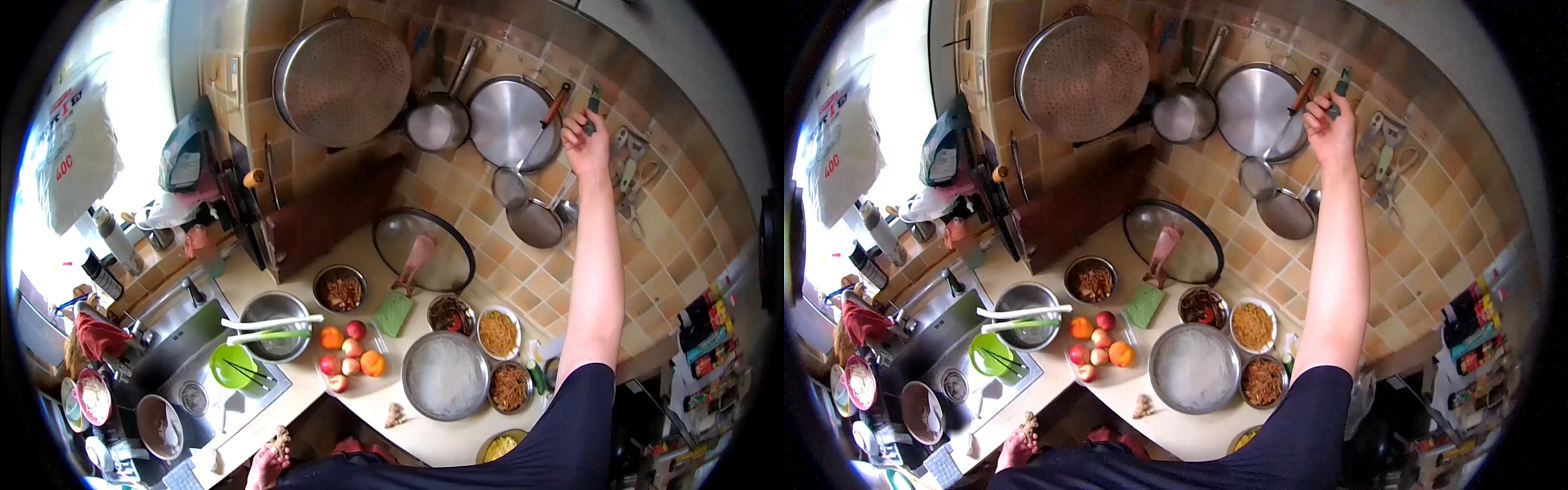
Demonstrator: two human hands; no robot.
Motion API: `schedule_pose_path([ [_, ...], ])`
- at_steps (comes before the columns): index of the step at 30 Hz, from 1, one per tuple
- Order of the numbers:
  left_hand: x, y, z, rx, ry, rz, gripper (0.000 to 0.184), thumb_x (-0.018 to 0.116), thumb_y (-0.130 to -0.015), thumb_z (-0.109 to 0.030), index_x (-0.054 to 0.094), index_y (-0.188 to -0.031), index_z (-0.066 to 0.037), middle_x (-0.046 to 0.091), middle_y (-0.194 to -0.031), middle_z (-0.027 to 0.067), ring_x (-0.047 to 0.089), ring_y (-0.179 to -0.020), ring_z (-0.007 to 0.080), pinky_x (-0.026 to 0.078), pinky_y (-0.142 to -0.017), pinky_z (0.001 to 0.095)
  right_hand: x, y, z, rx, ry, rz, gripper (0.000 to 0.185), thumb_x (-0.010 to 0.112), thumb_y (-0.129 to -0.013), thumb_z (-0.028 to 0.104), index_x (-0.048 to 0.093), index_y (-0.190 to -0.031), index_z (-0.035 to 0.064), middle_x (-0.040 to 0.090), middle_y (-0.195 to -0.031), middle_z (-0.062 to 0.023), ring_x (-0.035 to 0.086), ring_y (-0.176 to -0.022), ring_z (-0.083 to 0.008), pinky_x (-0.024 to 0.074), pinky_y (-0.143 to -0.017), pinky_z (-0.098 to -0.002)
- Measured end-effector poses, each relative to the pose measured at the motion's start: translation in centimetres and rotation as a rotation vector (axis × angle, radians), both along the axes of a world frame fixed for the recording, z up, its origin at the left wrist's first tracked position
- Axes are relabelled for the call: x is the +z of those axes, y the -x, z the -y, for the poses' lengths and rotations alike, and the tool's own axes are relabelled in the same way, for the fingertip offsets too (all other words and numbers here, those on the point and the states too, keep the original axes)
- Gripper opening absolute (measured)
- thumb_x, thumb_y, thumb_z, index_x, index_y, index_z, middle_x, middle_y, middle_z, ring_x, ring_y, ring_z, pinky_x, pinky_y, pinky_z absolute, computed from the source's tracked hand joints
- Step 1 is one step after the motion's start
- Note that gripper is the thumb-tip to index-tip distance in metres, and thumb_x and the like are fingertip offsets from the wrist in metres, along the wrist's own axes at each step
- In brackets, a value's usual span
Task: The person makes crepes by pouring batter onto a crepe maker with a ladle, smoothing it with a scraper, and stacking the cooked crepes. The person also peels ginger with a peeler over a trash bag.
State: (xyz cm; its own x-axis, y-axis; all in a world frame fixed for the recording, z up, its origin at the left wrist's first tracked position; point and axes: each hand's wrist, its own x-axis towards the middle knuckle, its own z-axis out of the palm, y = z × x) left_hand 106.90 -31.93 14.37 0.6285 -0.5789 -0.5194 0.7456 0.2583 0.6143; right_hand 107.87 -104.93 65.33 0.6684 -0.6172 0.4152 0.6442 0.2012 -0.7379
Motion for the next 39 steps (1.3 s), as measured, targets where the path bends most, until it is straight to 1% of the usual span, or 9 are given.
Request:
schedule_pose_path([
  [8, 2.6, -0.1, -0.6, -0.007, 0.012, -0.161, 0.024, 0.066, -0.089, -0.027, 0.056, -0.106, -0.013, 0.066, -0.094, 0.0055, 0.063, -0.082, 0.0143, 0.051, -0.074, 0.0284, 3.6, 3.6, 1.4, -0.074, -0.307, -0.208, 0.030, 0.041, -0.103, 0.029, 0.048, -0.105, 0.0001, 0.037, -0.057, 0.0052, 0.033, -0.044, -0.0077, 0.0249, -0.039, -0.0228],
  [16, -0.7, 2.5, -6.3, -0.015, 0.162, -0.034, 0.026, 0.068, -0.089, -0.020, 0.056, -0.106, -0.004, 0.066, -0.100, 0.0109, 0.063, -0.092, 0.0174, 0.053, -0.080, 0.0299, 2.5, 2.3, 3.5, 0.052, -0.092, 0.072, 0.030, 0.045, -0.100, 0.027, 0.052, -0.105, -0.0017, 0.048, -0.069, 0.0002, 0.039, -0.052, -0.0105, 0.0324, -0.049, -0.0249],
  [17, 5.0, 2.9, -4.9, 0.022, -0.015, -0.063, 0.027, 0.069, -0.088, -0.020, 0.059, -0.107, -0.004, 0.064, -0.091, 0.0068, 0.061, -0.086, 0.0151, 0.052, -0.082, 0.0304, 1.7, 1.9, 1.3, 0.085, -0.032, 0.064, 0.024, 0.050, -0.097, 0.019, 0.051, -0.107, -0.0026, 0.049, -0.072, -0.0018, 0.041, -0.056, -0.0112, 0.0338, -0.052, -0.0250],
  [21, 3.4, 3.6, -6.6, 0.102, 0.124, -0.150, 0.035, 0.064, -0.092, -0.017, 0.054, -0.121, -0.001, 0.060, -0.113, 0.0093, 0.059, -0.106, 0.0185, 0.050, -0.092, 0.0287, -7.2, 0.5, -13.6, 0.499, -0.065, 0.088, 0.025, 0.044, -0.099, 0.006, 0.045, -0.119, -0.0078, 0.037, -0.079, -0.0026, 0.035, -0.066, -0.0115, 0.0318, -0.058, -0.0263],
  [25, 1.1, 3.8, -8.7, 0.047, 0.126, -0.179, 0.035, 0.058, -0.096, -0.014, 0.048, -0.127, -0.003, 0.062, -0.115, 0.0139, 0.064, -0.099, 0.0186, 0.053, -0.087, 0.0276, -23.5, 6.0, -34.1, 0.465, -0.364, -0.269, 0.023, 0.048, -0.100, 0.027, 0.054, -0.107, 0.0055, 0.028, -0.063, 0.0039, 0.023, -0.048, -0.0045, 0.0186, -0.038, -0.0221],
  [28, 0.8, 3.7, -9.3, -0.085, 0.195, -0.196, 0.025, 0.059, -0.095, -0.012, 0.052, -0.117, -0.006, 0.063, -0.112, 0.0140, 0.064, -0.099, 0.0188, 0.054, -0.085, 0.0301, -38.7, 13.5, -44.2, 0.306, -0.363, -0.529, 0.041, 0.046, -0.100, 0.044, 0.050, -0.124, 0.0118, 0.022, -0.055, 0.0069, 0.018, -0.041, -0.0038, 0.0132, -0.034, -0.0213],
  [30, 1.8, 3.8, -8.5, -0.180, 0.150, -0.196, 0.016, 0.060, -0.094, -0.010, 0.057, -0.109, -0.007, 0.064, -0.106, 0.0108, 0.064, -0.090, 0.0167, 0.053, -0.082, 0.0282, -41.4, 18.6, -52.2, 0.067, -0.603, -0.782, 0.047, 0.041, -0.102, 0.042, 0.044, -0.138, 0.0123, 0.024, -0.054, 0.0072, 0.018, -0.040, -0.0020, 0.0141, -0.035, -0.0189],
  [35, 1.2, 5.8, -4.6, -0.708, 0.067, -0.242, 0.017, 0.061, -0.095, -0.016, 0.060, -0.109, -0.007, 0.066, -0.104, 0.0050, 0.064, -0.084, 0.0117, 0.053, -0.079, 0.0291, -45.4, 32.1, -61.1, -0.182, -0.314, -1.096, 0.025, 0.052, -0.100, 0.026, 0.056, -0.108, 0.0033, 0.045, -0.063, 0.0034, 0.038, -0.048, -0.0027, 0.0281, -0.041, -0.0190],
  [39, 2.0, 9.7, -0.1, -1.003, -0.043, -0.181, 0.021, 0.066, -0.091, -0.016, 0.061, -0.109, -0.005, 0.066, -0.102, 0.0035, 0.065, -0.088, 0.0107, 0.055, -0.080, 0.0257, -45.7, 37.2, -64.8, -0.298, -0.302, -1.193, 0.015, 0.054, -0.099, 0.023, 0.059, -0.100, 0.0090, 0.043, -0.068, 0.0085, 0.035, -0.056, -0.0001, 0.0263, -0.048, -0.0192],
])
